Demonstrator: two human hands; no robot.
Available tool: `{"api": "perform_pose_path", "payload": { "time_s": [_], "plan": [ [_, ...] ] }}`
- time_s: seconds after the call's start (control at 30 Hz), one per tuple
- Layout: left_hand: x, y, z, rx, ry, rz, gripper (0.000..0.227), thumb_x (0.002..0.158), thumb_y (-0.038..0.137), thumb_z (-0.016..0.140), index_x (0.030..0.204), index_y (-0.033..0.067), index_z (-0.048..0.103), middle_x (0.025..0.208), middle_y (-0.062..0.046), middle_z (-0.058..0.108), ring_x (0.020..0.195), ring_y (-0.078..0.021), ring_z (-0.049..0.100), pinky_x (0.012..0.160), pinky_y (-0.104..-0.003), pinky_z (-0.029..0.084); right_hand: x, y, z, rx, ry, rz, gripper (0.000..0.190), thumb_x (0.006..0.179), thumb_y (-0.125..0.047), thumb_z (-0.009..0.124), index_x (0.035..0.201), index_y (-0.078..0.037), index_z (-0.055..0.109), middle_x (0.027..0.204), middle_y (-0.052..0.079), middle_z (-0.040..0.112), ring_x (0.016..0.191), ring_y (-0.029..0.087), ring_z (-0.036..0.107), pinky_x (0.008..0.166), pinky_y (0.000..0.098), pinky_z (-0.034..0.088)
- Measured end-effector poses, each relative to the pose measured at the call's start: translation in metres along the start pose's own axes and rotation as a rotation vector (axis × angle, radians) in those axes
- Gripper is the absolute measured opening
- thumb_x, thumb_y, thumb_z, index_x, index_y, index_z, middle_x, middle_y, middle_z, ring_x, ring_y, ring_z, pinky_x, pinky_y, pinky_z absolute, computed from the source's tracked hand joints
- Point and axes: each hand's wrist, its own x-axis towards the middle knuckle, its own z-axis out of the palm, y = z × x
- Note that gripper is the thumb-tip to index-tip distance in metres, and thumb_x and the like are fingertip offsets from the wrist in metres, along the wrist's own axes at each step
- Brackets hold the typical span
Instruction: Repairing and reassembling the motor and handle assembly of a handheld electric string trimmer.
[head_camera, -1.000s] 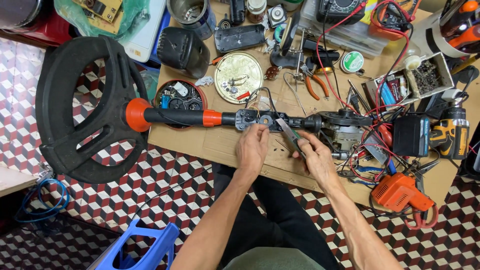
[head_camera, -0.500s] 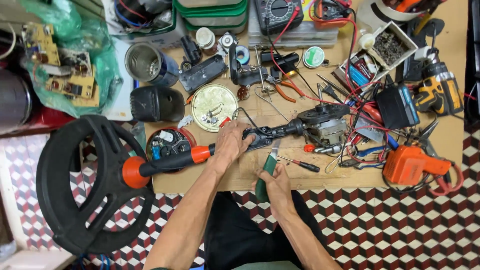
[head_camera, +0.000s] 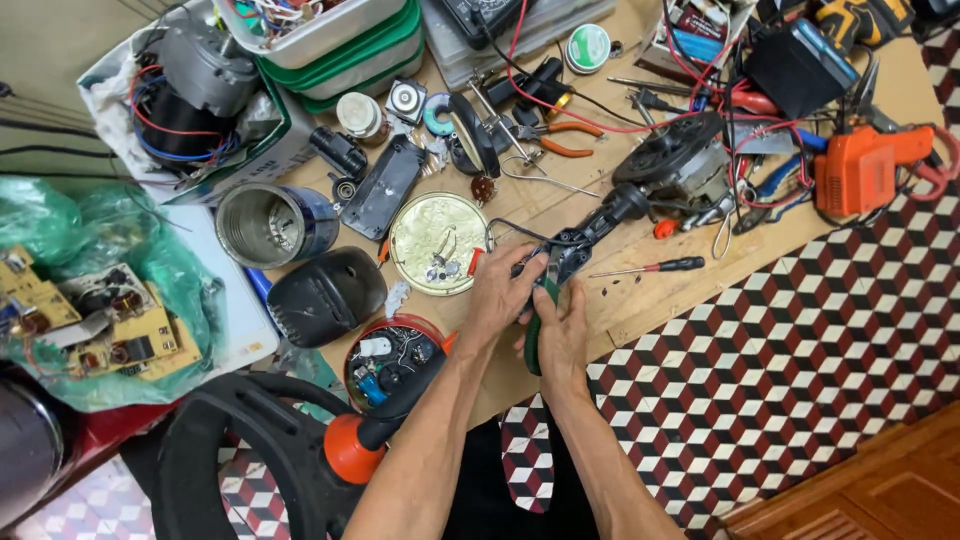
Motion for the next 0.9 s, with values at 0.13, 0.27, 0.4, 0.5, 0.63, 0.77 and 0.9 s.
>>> {"api": "perform_pose_path", "payload": {
  "time_s": [0.13,0.27,0.4,0.5,0.63,0.77,0.9],
  "plan": [
    [0.006,0.007,-0.006,-0.144,-0.052,-0.083,0.041,0.092,0.035,0.072,0.114,0.0014,0.076,0.106,-0.018,0.070,0.093,-0.0274,0.067,0.081,-0.038,0.053,-0.002,0.007,0.011,0.091,0.060,0.020,0.072,0.094,-0.022,0.061,0.157,-0.013,0.027,0.070,0.007,0.061,0.043,0.016,0.055,0.036,0.0288,0.045],
    [0.009,0.015,-0.016,-0.253,-0.097,-0.161,0.042,0.087,0.031,0.074,0.114,-0.0005,0.074,0.106,-0.015,0.071,0.077,-0.0207,0.070,0.065,-0.033,0.055,-0.001,0.011,0.018,0.168,0.058,-0.020,0.069,0.095,-0.021,0.061,0.156,-0.012,0.030,0.070,0.007,0.061,0.044,0.016,0.057,0.037,0.0279,0.046],
    [0.010,0.041,-0.027,-0.333,-0.144,-0.383,0.044,0.084,0.032,0.075,0.115,0.0006,0.073,0.104,-0.013,0.068,0.071,-0.0244,0.067,0.057,-0.038,0.052,-0.005,0.006,0.021,0.191,0.061,-0.027,0.067,0.095,-0.020,0.061,0.154,-0.011,0.031,0.070,0.006,0.060,0.045,0.015,0.057,0.037,0.0275,0.046],
    [0.010,-0.008,-0.005,-0.181,-0.063,-0.105,0.045,0.086,0.033,0.078,0.117,0.0006,0.076,0.101,-0.014,0.070,0.087,-0.0215,0.069,0.075,-0.033,0.055,-0.002,0.010,0.021,0.203,0.052,-0.030,0.067,0.095,-0.019,0.060,0.154,-0.010,0.032,0.070,0.006,0.060,0.045,0.015,0.057,0.037,0.0269,0.046],
    [0.010,-0.002,-0.008,-0.195,-0.074,-0.141,0.046,0.085,0.034,0.077,0.116,0.0015,0.075,0.104,-0.013,0.070,0.086,-0.0221,0.069,0.075,-0.033,0.055,-0.001,0.010,0.021,0.191,0.058,-0.036,0.066,0.095,-0.020,0.060,0.154,-0.008,0.033,0.069,0.006,0.060,0.043,0.014,0.058,0.035,0.0263,0.046],
    [0.011,0.000,-0.009,-0.211,-0.087,-0.139,0.047,0.086,0.035,0.078,0.117,0.0000,0.074,0.107,-0.015,0.071,0.090,-0.0229,0.071,0.077,-0.033,0.056,-0.002,0.012,0.020,0.151,0.082,0.005,0.073,0.094,-0.020,0.061,0.157,-0.011,0.024,0.069,0.007,0.060,0.041,0.015,0.056,0.033,0.0273,0.045],
    [0.011,0.002,-0.010,-0.207,-0.091,-0.143,0.049,0.086,0.036,0.077,0.117,-0.0016,0.074,0.108,-0.017,0.072,0.091,-0.0247,0.073,0.078,-0.033,0.056,-0.004,0.014,0.021,0.144,0.071,-0.024,0.076,0.093,-0.021,0.061,0.160,-0.011,0.025,0.068,0.007,0.060,0.039,0.015,0.055,0.031,0.0274,0.044]
  ]
}}
